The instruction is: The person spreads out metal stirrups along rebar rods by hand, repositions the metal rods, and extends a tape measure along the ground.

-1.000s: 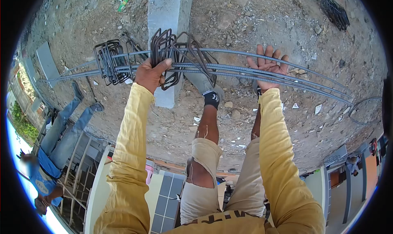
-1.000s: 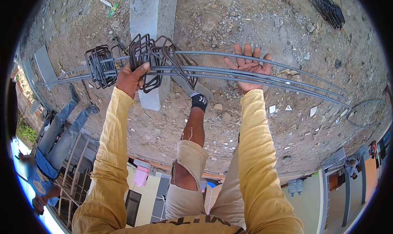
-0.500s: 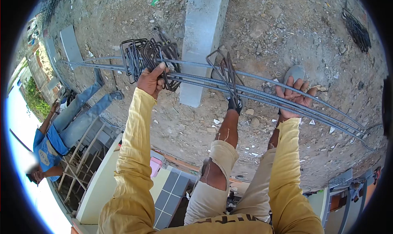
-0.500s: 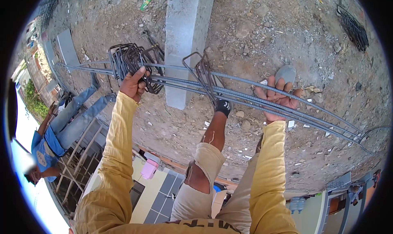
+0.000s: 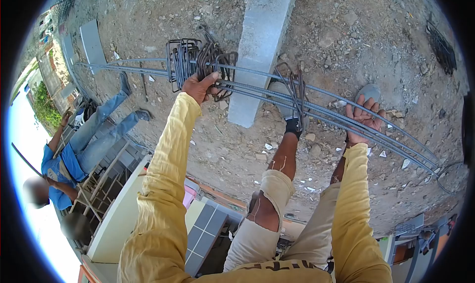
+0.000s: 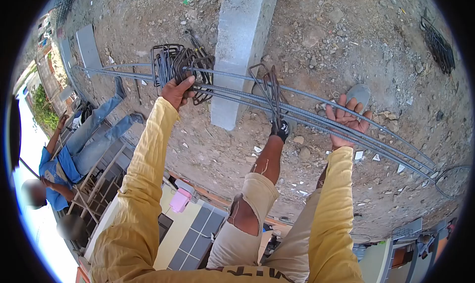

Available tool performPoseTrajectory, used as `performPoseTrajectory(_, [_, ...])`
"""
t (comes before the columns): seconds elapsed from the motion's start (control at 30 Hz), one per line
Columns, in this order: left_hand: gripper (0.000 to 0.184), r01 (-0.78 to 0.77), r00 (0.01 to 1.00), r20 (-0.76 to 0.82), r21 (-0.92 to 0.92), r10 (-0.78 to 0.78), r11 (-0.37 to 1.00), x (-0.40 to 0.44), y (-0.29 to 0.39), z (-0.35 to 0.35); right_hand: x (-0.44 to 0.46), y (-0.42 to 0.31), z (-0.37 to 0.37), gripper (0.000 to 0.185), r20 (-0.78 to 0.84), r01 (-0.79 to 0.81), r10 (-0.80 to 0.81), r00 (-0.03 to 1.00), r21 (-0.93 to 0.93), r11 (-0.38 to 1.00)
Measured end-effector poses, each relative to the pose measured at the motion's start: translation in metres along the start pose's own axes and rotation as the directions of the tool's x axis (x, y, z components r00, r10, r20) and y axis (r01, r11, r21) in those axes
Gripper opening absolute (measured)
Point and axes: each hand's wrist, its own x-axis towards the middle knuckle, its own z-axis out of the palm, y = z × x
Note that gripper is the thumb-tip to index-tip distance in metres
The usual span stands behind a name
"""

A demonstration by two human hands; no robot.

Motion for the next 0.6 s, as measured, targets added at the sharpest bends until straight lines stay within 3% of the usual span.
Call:
performPoseTrajectory(0.17, [0.033, -0.012, 0.998, -0.062, 0.057, 0.016, 0.998, 0.015, 0.0, -0.01, 0.002, -0.004, -0.004, 0.048, -0.028, 0.015, -0.015, 0.999, -0.008, 1.0])
performPoseTrajectory(0.33, [0.04, 0.007, 0.999, -0.05, 0.256, 0.006, 0.967, 0.025, 0.006, -0.013, 0.008, -0.009, -0.012, 0.046, -0.069, 0.015, -0.016, 0.997, -0.019, 1.0])
performPoseTrajectory(0.43, [0.039, -0.006, 1.0, 0.029, 0.194, 0.0, 0.981, 0.035, 0.002, -0.02, 0.009, -0.011, -0.022, 0.046, -0.124, 0.033, -0.035, 0.992, -0.016, 0.999])
performPoseTrajectory(0.6, [0.04, -0.026, 1.0, -0.005, 0.224, 0.027, 0.974, 0.046, -0.007, -0.011, 0.012, -0.013, -0.036, 0.046, -0.127, 0.033, -0.036, 0.991, -0.027, 0.999])
